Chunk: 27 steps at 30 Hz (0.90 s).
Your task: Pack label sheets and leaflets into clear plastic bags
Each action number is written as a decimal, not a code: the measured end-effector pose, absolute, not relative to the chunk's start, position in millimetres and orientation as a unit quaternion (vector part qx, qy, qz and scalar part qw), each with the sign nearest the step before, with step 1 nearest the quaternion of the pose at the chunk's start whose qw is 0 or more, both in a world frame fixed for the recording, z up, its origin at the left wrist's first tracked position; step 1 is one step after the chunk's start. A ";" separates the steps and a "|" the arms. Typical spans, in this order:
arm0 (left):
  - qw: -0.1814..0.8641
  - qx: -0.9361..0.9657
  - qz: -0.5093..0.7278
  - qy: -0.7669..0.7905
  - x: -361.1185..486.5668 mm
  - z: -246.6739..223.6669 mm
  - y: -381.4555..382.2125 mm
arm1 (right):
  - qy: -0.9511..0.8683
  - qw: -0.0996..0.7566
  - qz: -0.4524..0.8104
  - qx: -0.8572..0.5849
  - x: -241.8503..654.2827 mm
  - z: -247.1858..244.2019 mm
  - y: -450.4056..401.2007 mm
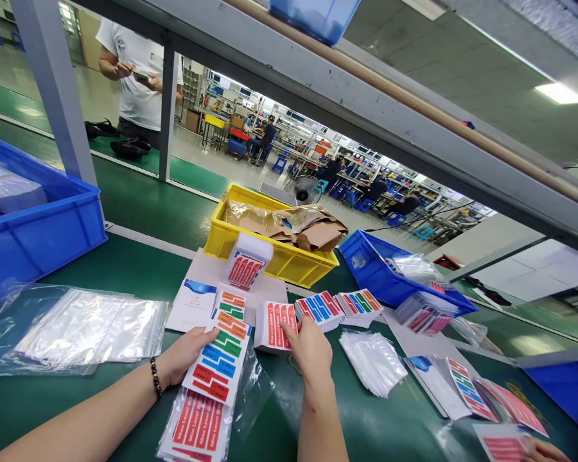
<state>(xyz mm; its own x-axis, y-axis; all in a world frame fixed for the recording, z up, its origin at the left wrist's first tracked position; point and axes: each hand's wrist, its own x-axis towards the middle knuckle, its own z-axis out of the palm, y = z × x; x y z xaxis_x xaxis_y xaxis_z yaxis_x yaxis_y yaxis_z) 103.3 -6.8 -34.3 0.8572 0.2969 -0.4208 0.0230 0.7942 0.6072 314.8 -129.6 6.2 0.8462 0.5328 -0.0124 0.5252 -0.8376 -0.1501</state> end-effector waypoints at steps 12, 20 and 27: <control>0.923 0.243 0.126 0.269 106.9 -24.7 -8.3 | -0.357 0.563 0.271 -0.695 280.5 0.1 -136.3; 0.917 0.292 0.165 0.218 109.2 -41.6 -7.5 | -0.440 0.447 0.359 -0.691 236.4 -32.5 -113.2; 0.896 0.356 0.152 0.217 104.9 -34.9 -10.2 | -0.406 0.534 0.240 -0.702 241.7 -39.6 -111.2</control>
<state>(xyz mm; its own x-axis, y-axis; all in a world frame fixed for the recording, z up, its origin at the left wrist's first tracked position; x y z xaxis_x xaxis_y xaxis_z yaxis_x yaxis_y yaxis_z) 104.9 -10.2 -34.9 0.8597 0.4270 -0.2803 -0.1184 0.7004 0.7038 241.7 -111.2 -39.6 0.5552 0.8260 0.0972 0.3133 -0.0994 -0.9444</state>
